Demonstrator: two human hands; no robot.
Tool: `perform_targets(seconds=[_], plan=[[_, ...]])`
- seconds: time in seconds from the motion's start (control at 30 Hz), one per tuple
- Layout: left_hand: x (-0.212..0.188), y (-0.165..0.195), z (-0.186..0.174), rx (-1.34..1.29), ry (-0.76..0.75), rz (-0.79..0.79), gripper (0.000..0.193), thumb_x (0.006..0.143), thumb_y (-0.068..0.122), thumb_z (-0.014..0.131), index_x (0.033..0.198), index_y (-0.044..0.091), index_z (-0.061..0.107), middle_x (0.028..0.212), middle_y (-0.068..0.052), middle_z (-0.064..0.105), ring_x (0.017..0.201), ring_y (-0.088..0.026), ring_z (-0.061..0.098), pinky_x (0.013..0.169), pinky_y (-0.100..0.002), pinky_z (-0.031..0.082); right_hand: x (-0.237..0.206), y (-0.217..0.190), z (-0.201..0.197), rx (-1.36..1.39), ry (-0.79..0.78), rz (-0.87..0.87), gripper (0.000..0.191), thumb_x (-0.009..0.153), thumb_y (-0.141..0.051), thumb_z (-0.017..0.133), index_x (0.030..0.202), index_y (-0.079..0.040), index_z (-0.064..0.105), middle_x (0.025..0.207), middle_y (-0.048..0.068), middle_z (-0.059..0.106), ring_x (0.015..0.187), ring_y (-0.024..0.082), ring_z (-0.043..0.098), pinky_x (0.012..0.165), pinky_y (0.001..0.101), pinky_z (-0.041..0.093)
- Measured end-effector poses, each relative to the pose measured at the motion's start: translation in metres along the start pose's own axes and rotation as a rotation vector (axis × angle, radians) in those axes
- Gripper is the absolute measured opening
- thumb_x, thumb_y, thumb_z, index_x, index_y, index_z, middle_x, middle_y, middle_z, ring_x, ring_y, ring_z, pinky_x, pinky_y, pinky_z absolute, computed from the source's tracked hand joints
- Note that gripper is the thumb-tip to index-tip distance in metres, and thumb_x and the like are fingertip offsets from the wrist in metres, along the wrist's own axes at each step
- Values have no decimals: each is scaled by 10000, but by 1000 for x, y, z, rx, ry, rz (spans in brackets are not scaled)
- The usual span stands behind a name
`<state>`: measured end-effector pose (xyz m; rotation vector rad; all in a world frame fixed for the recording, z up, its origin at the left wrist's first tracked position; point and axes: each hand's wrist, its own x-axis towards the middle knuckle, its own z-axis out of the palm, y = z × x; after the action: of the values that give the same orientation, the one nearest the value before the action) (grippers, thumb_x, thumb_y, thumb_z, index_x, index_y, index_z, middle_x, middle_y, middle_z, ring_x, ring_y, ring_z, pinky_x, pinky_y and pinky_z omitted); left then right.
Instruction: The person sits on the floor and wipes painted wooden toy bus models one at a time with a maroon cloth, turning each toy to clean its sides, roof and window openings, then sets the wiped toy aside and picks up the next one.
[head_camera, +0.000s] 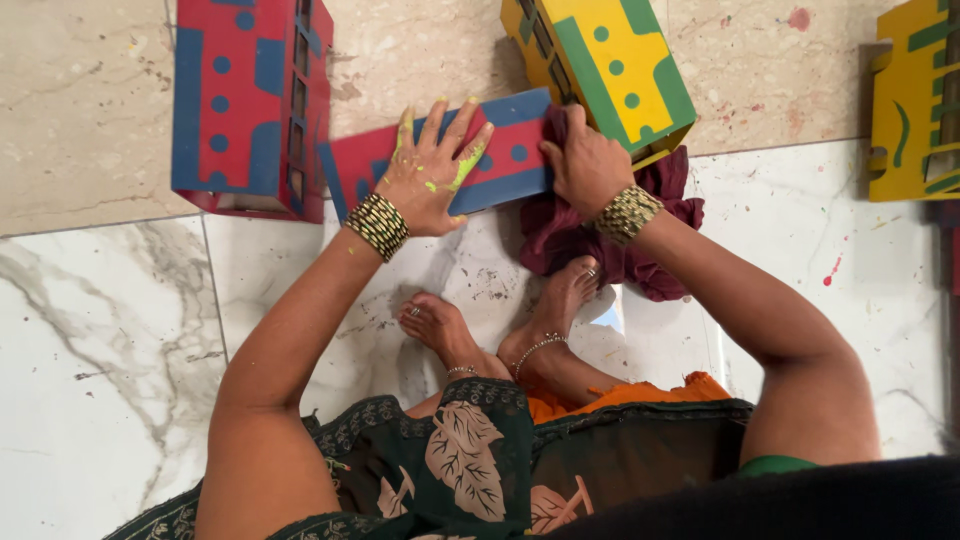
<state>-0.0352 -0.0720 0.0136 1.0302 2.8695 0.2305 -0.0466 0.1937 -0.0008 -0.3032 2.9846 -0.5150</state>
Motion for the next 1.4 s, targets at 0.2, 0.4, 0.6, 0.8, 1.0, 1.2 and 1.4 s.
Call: perform_targets(seconds=[0.2, 0.4, 0.6, 0.8, 1.0, 1.2, 1.4], plan=[[5, -1, 22, 220, 83, 15, 944, 809, 179, 758, 1636, 306, 322, 1680, -154, 222, 1492, -486, 223, 1162, -734, 165, -41, 25, 29, 294, 123, 20, 481, 1048, -326, 640, 1282, 17, 398, 938, 335, 657, 897, 525, 638, 723, 567, 511], [8, -17, 46, 73, 249, -109, 746, 957, 59, 619, 1620, 324, 401, 1675, -188, 257, 1460, -543, 288, 1140, -711, 193, -91, -23, 85, 988, -22, 112, 565, 1030, -349, 584, 1428, 31, 455, 1314, 167, 642, 1169, 222, 610, 1038, 360, 474], [3, -45, 50, -258, 258, -126, 539, 972, 31, 571, 1363, 398, 624, 1691, 103, 360, 1624, -258, 310, 1306, -585, 227, -98, -60, 92, 1004, -285, 9, 632, 1059, -440, 522, 1396, 87, 429, 1280, 256, 626, 1205, 328, 588, 1057, 413, 425], [22, 24, 39, -375, 263, -418, 850, 852, 592, 739, 1528, 150, 475, 1678, -74, 202, 1562, -391, 92, 1139, -784, 125, -80, -42, 45, 319, -783, -242, 632, 1042, -578, 358, 1162, -20, 629, 1001, 281, 706, 1002, 426, 672, 911, 507, 498], [14, 17, 28, -148, 281, -269, 1016, 870, 700, 702, 1643, 159, 324, 1714, -119, 78, 1557, -434, 29, 1134, -793, 146, -46, -35, -16, 216, -879, -464, 610, 987, -593, 447, 1068, -60, 732, 936, 226, 730, 869, 412, 705, 839, 513, 545], [4, -14, 26, -116, 223, -158, 945, 888, 681, 689, 1641, 224, 346, 1726, -107, 78, 1571, -418, 36, 1163, -785, 145, -16, -15, -40, 434, 7, 38, 414, 1084, -381, 522, 1281, -29, 617, 1070, 249, 708, 1063, 419, 697, 904, 464, 535], [25, 6, 38, -50, 319, -535, 995, 928, 700, 664, 1675, 227, 208, 1697, -212, 19, 1521, -514, 50, 1043, -783, 304, -59, -54, 62, 868, 76, -207, 774, 1048, -285, 595, 1599, 71, 183, 1643, 282, 327, 1567, 358, 311, 1291, 402, 224]])
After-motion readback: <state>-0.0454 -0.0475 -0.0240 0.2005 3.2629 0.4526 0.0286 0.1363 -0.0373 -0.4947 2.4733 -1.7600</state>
